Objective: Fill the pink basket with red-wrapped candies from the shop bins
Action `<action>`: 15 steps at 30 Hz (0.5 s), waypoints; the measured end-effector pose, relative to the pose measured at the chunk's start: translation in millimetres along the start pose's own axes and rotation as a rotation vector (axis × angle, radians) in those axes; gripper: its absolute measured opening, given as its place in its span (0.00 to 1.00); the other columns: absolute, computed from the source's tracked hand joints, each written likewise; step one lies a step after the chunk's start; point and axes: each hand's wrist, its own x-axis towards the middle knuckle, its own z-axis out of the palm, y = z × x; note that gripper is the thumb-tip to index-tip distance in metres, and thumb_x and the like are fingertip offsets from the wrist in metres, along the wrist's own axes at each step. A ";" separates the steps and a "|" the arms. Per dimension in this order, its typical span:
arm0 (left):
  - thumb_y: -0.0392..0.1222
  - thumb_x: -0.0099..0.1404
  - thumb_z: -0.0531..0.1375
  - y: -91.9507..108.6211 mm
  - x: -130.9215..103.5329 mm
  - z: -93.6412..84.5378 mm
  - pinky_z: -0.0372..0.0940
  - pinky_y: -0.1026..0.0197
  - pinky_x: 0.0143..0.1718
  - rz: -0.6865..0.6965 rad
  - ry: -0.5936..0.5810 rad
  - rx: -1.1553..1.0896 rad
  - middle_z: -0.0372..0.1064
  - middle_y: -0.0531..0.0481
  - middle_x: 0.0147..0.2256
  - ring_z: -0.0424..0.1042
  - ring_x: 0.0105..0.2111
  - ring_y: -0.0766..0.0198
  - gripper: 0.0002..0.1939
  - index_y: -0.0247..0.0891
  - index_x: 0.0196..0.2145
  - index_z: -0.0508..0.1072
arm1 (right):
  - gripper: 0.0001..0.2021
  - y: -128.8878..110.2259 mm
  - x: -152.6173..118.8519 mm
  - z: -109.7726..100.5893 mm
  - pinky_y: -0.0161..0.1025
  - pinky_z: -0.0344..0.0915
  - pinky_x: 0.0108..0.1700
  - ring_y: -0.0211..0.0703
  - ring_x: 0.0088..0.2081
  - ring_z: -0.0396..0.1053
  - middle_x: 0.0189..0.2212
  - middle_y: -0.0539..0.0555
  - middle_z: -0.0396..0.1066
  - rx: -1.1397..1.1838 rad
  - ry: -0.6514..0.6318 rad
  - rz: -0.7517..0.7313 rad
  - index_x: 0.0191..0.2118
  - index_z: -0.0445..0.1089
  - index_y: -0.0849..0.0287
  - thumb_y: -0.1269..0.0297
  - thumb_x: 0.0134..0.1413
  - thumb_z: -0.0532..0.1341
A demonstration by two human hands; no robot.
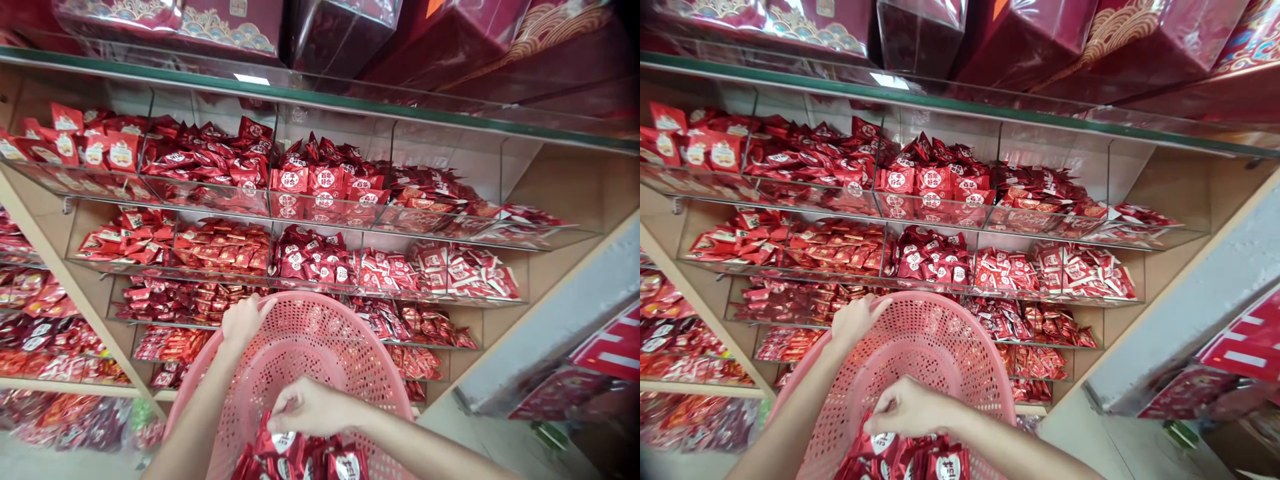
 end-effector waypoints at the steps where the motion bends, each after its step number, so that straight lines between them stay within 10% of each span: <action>1: 0.66 0.58 0.34 -0.8 -0.1 0.2 0.61 0.54 0.34 -0.003 0.004 0.000 0.72 0.38 0.34 0.71 0.36 0.49 0.37 0.37 0.41 0.69 | 0.16 2.3 3.0 3.5 0.28 0.49 0.20 0.27 0.19 0.52 0.17 0.45 0.59 -0.015 -0.029 0.019 0.31 0.73 0.65 0.54 0.42 0.63; 5: 0.66 0.58 0.33 -6.0 -1.4 -0.5 0.61 0.55 0.33 -0.004 0.026 0.006 0.72 0.39 0.33 0.71 0.36 0.50 0.37 0.38 0.41 0.69 | 0.17 4.2 5.7 -0.3 0.27 0.50 0.20 0.27 0.19 0.54 0.19 0.45 0.61 -0.014 -0.100 0.036 0.35 0.73 0.64 0.55 0.44 0.62; 15: 0.65 0.58 0.35 -16.3 -4.8 -13.6 0.61 0.56 0.33 -0.056 0.005 0.044 0.72 0.39 0.34 0.71 0.36 0.50 0.35 0.38 0.42 0.68 | 0.11 16.7 -21.6 -83.9 0.29 0.49 0.21 0.27 0.18 0.51 0.15 0.44 0.58 -0.371 -0.009 -0.023 0.26 0.72 0.65 0.61 0.48 0.58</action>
